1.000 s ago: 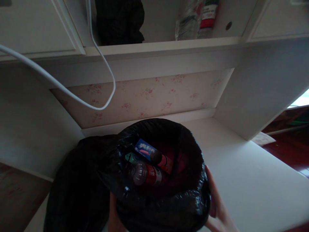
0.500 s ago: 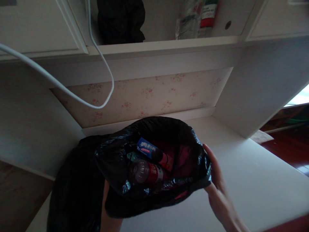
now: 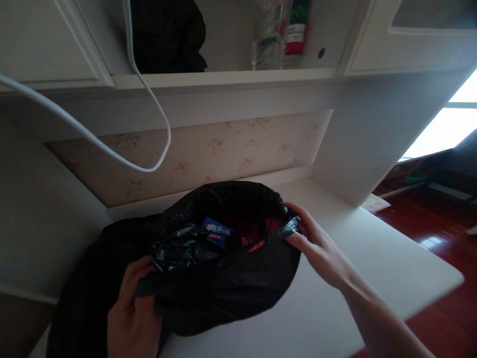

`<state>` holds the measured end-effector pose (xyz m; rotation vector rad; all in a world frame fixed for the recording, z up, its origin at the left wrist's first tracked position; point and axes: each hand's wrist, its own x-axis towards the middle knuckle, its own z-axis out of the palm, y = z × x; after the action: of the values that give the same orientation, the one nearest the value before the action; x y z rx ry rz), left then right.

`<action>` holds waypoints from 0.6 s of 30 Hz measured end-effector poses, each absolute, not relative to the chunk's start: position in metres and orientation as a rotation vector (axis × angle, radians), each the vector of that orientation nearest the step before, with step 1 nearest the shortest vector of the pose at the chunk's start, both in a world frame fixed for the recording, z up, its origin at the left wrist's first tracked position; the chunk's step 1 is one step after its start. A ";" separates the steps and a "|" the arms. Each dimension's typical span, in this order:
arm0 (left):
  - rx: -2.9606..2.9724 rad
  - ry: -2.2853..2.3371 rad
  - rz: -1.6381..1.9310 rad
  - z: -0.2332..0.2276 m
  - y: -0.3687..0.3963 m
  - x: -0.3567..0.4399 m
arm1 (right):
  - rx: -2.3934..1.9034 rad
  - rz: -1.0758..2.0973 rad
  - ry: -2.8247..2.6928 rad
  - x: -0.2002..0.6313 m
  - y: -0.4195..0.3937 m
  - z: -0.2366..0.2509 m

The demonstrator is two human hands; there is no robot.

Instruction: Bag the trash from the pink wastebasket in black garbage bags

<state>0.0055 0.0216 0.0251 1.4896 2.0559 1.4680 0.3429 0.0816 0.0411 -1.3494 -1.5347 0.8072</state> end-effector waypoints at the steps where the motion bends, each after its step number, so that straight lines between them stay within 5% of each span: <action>1: 1.461 2.047 1.455 0.034 0.022 0.007 | -1.344 0.836 -1.535 0.345 0.086 0.043; 11: 1.201 2.034 1.450 0.074 0.091 -0.027 | -1.326 0.873 -1.611 0.334 0.166 0.087; 18: 1.244 1.721 1.199 0.060 0.131 -0.047 | -1.056 0.671 -1.581 0.307 0.206 0.114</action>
<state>-0.0471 0.1313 0.0596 1.2439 1.7210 1.1994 0.3075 0.2058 0.1143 -1.0561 -1.5813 0.6713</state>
